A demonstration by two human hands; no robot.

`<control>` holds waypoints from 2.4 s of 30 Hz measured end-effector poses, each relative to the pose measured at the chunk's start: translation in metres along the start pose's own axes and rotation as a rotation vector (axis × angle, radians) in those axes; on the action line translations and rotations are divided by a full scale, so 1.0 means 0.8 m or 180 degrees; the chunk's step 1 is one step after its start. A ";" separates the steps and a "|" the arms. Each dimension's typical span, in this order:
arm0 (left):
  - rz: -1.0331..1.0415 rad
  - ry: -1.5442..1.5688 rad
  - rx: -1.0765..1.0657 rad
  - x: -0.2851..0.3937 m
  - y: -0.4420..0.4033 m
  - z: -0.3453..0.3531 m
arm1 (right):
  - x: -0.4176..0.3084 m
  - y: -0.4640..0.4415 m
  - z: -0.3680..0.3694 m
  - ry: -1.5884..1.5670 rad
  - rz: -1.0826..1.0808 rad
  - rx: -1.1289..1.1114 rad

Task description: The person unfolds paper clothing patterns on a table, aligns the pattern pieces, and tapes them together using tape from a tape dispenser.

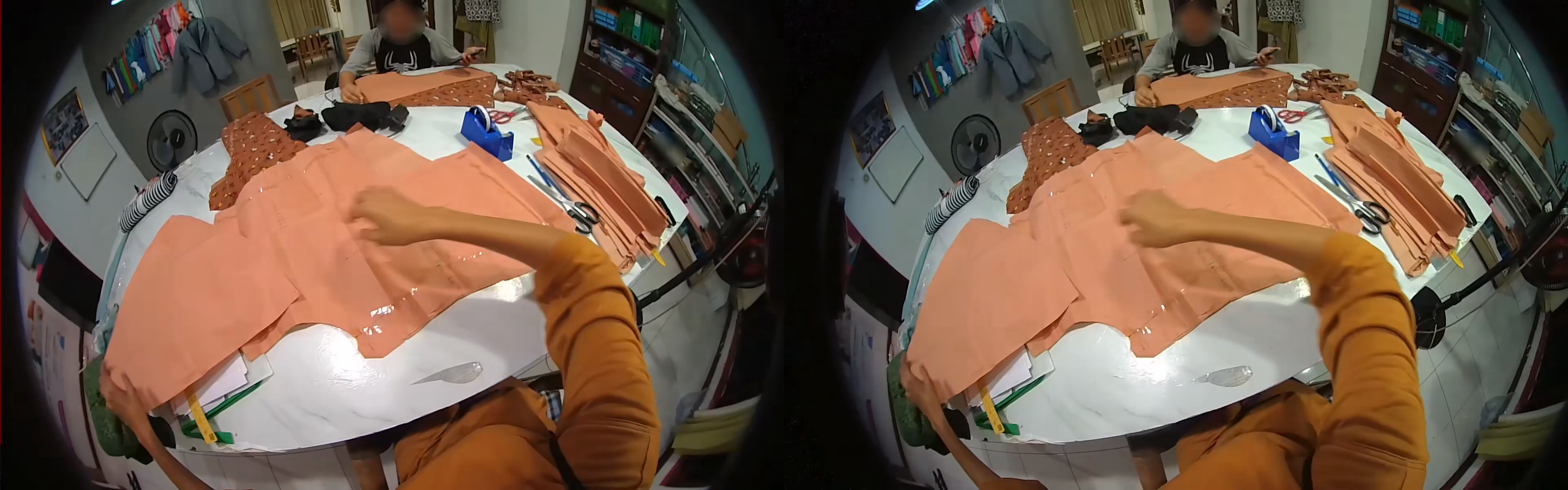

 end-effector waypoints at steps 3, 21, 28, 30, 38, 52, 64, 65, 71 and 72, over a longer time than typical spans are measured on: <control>-0.0490 0.1268 -0.0718 0.116 -0.001 -0.001 | 0.130 0.083 -0.064 0.0546 0.0985 -0.0015; 0.1493 0.2768 -0.2339 0.628 0.155 -0.134 | 0.323 0.267 -0.184 0.1620 0.2152 0.1094; 0.1781 0.2565 -0.2467 0.662 0.173 -0.119 | 0.284 0.263 -0.345 0.0950 0.1578 0.2505; 0.1911 0.2648 -0.2500 0.682 0.173 -0.117 | 0.348 0.291 -0.402 0.1140 0.1674 0.2616; 0.1965 0.2974 -0.2473 0.714 0.176 -0.099 | 0.364 0.487 -0.560 0.2570 0.3622 0.2745; 0.1499 0.2786 -0.2550 0.637 0.174 -0.049 | 0.322 0.523 -0.589 0.4468 0.3098 0.2391; 0.0869 0.1757 -0.1442 0.566 0.117 0.011 | -0.083 0.197 -0.412 0.0328 -0.0533 0.3555; 0.0735 0.1807 -0.1412 0.560 0.106 0.012 | -0.113 0.199 -0.412 0.0448 -0.0726 0.3833; 0.0049 0.1695 -0.1472 0.504 0.088 0.001 | -0.236 0.273 -0.394 0.1555 -0.1802 0.5373; 0.0061 0.1661 -0.1513 0.503 0.089 0.002 | -0.230 0.281 -0.395 0.1166 -0.2080 0.5421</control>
Point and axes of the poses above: each hand's wrist, its own y-axis away from the middle knuckle, its own z-axis out of the palm, x = y × z, the point moved 9 cm from there along -y, towards the middle knuckle, and after that the axes turned 12 degrees about x, right-handed, at the moved point
